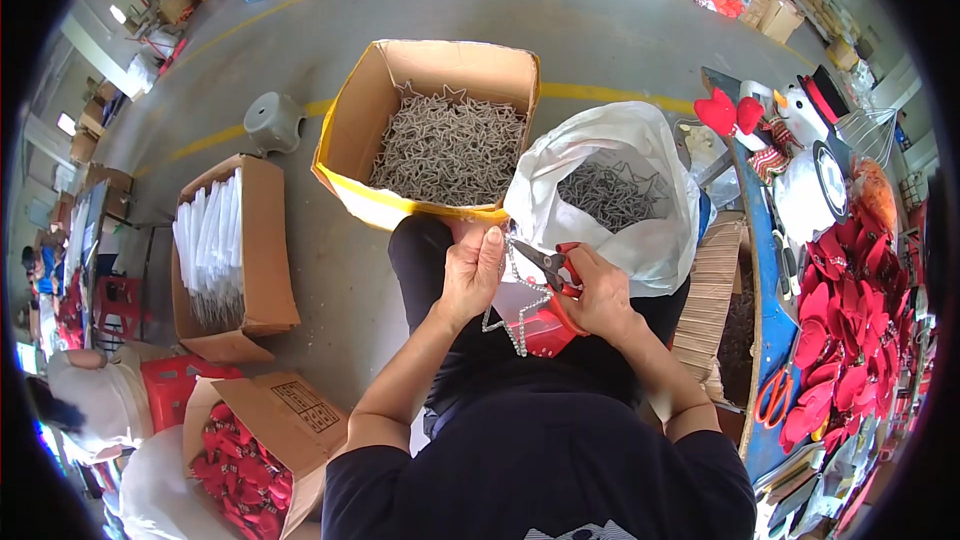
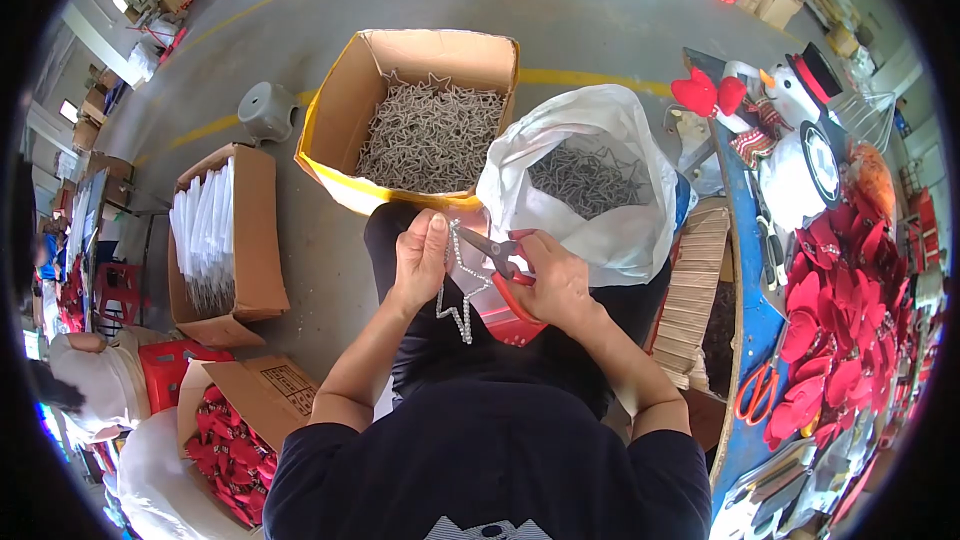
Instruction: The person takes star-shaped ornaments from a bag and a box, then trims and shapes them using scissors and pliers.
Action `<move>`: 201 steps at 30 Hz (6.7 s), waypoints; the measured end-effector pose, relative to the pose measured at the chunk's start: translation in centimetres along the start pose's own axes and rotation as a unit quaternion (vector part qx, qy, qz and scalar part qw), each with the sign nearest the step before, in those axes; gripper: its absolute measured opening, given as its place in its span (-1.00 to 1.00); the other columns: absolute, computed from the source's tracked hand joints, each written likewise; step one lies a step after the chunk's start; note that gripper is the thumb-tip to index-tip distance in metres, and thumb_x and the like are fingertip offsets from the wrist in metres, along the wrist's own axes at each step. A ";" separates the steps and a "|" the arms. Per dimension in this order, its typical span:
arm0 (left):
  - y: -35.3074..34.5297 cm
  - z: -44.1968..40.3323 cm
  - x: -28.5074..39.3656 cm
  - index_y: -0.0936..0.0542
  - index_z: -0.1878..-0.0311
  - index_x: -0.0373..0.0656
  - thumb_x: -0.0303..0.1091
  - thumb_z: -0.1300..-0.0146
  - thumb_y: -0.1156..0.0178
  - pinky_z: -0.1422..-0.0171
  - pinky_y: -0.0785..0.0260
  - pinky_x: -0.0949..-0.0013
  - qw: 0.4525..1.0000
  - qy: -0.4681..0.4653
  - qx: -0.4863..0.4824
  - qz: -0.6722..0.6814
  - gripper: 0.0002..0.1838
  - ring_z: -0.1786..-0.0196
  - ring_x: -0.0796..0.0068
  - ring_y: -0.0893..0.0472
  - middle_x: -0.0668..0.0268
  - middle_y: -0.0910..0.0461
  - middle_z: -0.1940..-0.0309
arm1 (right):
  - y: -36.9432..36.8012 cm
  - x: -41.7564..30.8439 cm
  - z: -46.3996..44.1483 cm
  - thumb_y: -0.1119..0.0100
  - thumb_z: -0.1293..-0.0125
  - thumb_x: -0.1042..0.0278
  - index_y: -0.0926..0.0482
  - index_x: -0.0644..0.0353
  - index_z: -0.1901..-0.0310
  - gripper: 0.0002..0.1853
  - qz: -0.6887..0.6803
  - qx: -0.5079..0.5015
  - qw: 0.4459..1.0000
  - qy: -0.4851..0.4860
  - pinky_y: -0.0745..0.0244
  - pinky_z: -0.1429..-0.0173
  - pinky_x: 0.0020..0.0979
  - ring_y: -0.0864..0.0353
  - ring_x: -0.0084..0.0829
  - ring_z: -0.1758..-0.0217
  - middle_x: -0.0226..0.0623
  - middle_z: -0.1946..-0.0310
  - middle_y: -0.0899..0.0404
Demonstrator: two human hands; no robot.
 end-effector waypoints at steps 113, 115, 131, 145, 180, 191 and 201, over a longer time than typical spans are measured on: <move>-6.6 3.2 2.0 -0.54 0.03 -0.35 -0.13 -0.31 -0.28 0.50 -0.15 0.59 0.740 0.350 -0.382 0.429 -0.57 0.57 0.59 -0.41 0.30 -0.51 0.54 | 6.3 -1.8 -4.2 -0.35 0.34 0.41 -0.53 0.16 0.31 -0.60 0.090 -0.022 0.956 0.280 -0.54 0.33 -0.27 -0.53 -0.19 0.39 -0.28 0.39 -0.45; -7.2 3.7 2.0 -0.54 0.03 -0.37 -0.12 -0.30 -0.29 0.51 -0.13 0.58 0.721 0.358 -0.390 0.446 -0.56 0.58 0.56 -0.41 0.30 -0.50 0.56 | 6.3 -1.9 -4.2 -0.33 0.35 0.40 -0.53 0.16 0.33 -0.61 0.098 -0.012 0.946 0.308 -0.53 0.36 -0.28 -0.53 -0.20 0.41 -0.28 0.39 -0.44; -1.6 -2.5 5.4 -0.68 0.25 -0.10 -0.47 -0.17 -0.34 0.16 -0.45 0.49 0.982 -0.021 -0.165 -0.088 -0.91 0.34 0.63 -0.63 0.38 -0.65 0.36 | 4.0 1.4 -1.3 -0.41 -0.03 0.36 -0.48 0.20 0.47 -0.76 -0.043 -0.109 0.989 0.086 -0.50 0.38 -0.28 -0.57 -0.26 0.50 -0.22 0.45 -0.57; 0.6 -1.6 5.9 -0.59 -0.10 -0.29 -0.10 -0.48 -0.03 -0.17 -0.45 0.22 0.981 -0.090 -0.172 -0.019 -0.57 -0.06 0.33 -0.62 0.10 -0.64 -0.01 | 6.6 0.3 -2.7 -0.44 0.04 0.34 -0.48 0.21 0.47 -0.73 0.042 -0.076 0.989 0.117 -0.50 0.43 -0.27 -0.58 -0.22 0.49 -0.24 0.50 -0.54; 2.0 -3.3 7.0 -0.50 -0.29 -0.13 -0.53 -0.13 -0.40 -0.33 -0.33 0.29 0.972 -0.170 -0.044 -0.159 -0.39 -0.27 0.30 -0.48 0.12 -0.49 -0.24 | 1.4 2.7 -3.5 -0.41 -0.12 0.32 -0.52 0.30 0.44 -0.74 -0.050 -0.123 0.989 -0.058 -0.37 0.47 -0.31 -0.43 -0.30 0.62 -0.19 0.63 -0.44; 0.3 -1.4 -1.5 -0.62 -0.05 -0.23 -0.49 -0.15 -0.43 0.09 -0.43 0.56 0.995 0.071 -0.046 0.055 -0.62 0.20 0.69 -0.54 0.42 -0.62 0.23 | -2.0 3.7 0.4 -0.32 -0.26 0.26 -0.50 0.36 0.43 -0.69 -0.142 -0.150 0.968 -0.142 -0.33 0.44 -0.34 -0.33 -0.53 0.55 -0.24 0.64 -0.44; 2.4 1.6 -2.9 -0.59 -0.07 -0.32 -0.55 -0.24 -0.33 0.04 -0.47 0.57 0.985 0.166 -0.027 0.040 -0.68 0.19 0.64 -0.60 0.36 -0.65 0.21 | -7.3 4.9 3.7 -0.29 -0.30 0.20 -0.58 0.32 0.31 -0.71 -0.194 -0.207 0.938 -0.199 -0.38 0.34 -0.36 -0.39 -0.58 0.48 -0.25 0.62 -0.44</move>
Point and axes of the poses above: each hand's wrist, its own z-axis away from the middle knuckle, its own y-axis out of the back of the hand, x = y × z, the point moved 10 cm from there along -z, towards the middle knuckle
